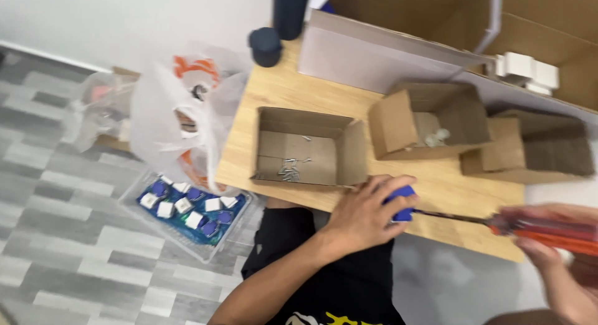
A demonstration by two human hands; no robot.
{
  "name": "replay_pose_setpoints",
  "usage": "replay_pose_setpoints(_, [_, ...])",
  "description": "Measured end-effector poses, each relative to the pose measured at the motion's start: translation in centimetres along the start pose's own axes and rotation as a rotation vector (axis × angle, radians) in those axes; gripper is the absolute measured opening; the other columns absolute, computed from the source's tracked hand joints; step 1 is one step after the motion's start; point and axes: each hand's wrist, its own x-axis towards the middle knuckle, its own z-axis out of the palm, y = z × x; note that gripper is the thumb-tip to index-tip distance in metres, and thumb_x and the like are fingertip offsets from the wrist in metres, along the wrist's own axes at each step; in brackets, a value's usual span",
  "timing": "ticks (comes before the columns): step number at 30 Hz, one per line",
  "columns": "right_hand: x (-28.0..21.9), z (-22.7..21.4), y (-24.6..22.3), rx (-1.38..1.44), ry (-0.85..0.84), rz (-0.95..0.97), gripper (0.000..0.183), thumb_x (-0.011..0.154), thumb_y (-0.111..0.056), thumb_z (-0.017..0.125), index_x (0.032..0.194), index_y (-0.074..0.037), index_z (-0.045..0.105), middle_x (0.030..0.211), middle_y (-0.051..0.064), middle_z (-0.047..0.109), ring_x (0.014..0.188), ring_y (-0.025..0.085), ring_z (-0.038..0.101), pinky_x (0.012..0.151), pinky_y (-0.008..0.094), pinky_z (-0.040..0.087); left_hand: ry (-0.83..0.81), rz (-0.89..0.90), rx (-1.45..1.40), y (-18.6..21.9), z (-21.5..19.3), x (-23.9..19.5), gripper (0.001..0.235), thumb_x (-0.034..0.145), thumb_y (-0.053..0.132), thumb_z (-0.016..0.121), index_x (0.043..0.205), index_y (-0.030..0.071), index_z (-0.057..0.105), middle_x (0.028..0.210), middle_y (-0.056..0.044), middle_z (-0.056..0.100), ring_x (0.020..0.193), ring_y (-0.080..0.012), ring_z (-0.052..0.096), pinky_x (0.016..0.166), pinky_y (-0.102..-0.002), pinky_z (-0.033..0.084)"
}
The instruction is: Assembling electrical socket units by fitting plastic housings and internal components together using a screwdriver.
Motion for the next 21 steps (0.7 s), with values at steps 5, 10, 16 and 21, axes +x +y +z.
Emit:
replay_pose_setpoints(5, [0.8,0.2,-5.1,0.065,-0.168,-0.483,0.081,0.096,0.014,0.061,0.159,-0.007,0.015,0.127,0.037,0.070,0.111,0.040,0.079,0.102,0.044,0.066,0.009,0.049,-0.004,0.4,-1.0,0.2,0.053,0.093,0.033,0.085,0.135,0.014,0.061,0.163,-0.006,0.048,0.137,-0.0352,0.056,0.106,-0.055,0.058])
replay_pose_setpoints(10, [1.1,0.9,-4.5,0.191,-0.193,-0.407,0.059,0.102,0.011,0.054,0.155,0.004,0.028,0.117,0.034,0.070,0.109,0.043,0.081,0.082,0.043,0.073,0.096,0.067,0.020,1.4,-1.3,0.1,0.045,0.092,0.027,0.085,0.130,0.014,0.063,0.157,-0.006,0.056,0.130,-0.0352,0.062,0.102,-0.053,0.056])
replay_pose_setpoints(16, [0.6,2.0,-3.2,0.203,-0.078,-0.424,0.037,0.107,0.011,0.059,0.142,0.011,0.048,0.115,0.029,0.070,0.096,0.039,0.080,0.091,0.042,0.072,0.102,0.071,0.034,1.5,-1.2,0.0,0.042,0.095,0.030,0.084,0.129,0.015,0.066,0.157,-0.006,0.057,0.131,-0.0348,0.061,0.109,-0.056,0.052])
replay_pose_setpoints(21, [4.2,-1.4,7.0,0.304,0.051,-0.580,0.032,0.123,0.005,0.050,0.152,0.003,0.039,0.121,0.028,0.065,0.095,0.040,0.076,0.086,0.043,0.068,0.102,0.070,0.090,1.3,-1.1,0.0,0.048,0.089,0.029,0.087,0.131,0.016,0.067,0.157,-0.007,0.056,0.131,-0.0348,0.062,0.110,-0.056,0.054])
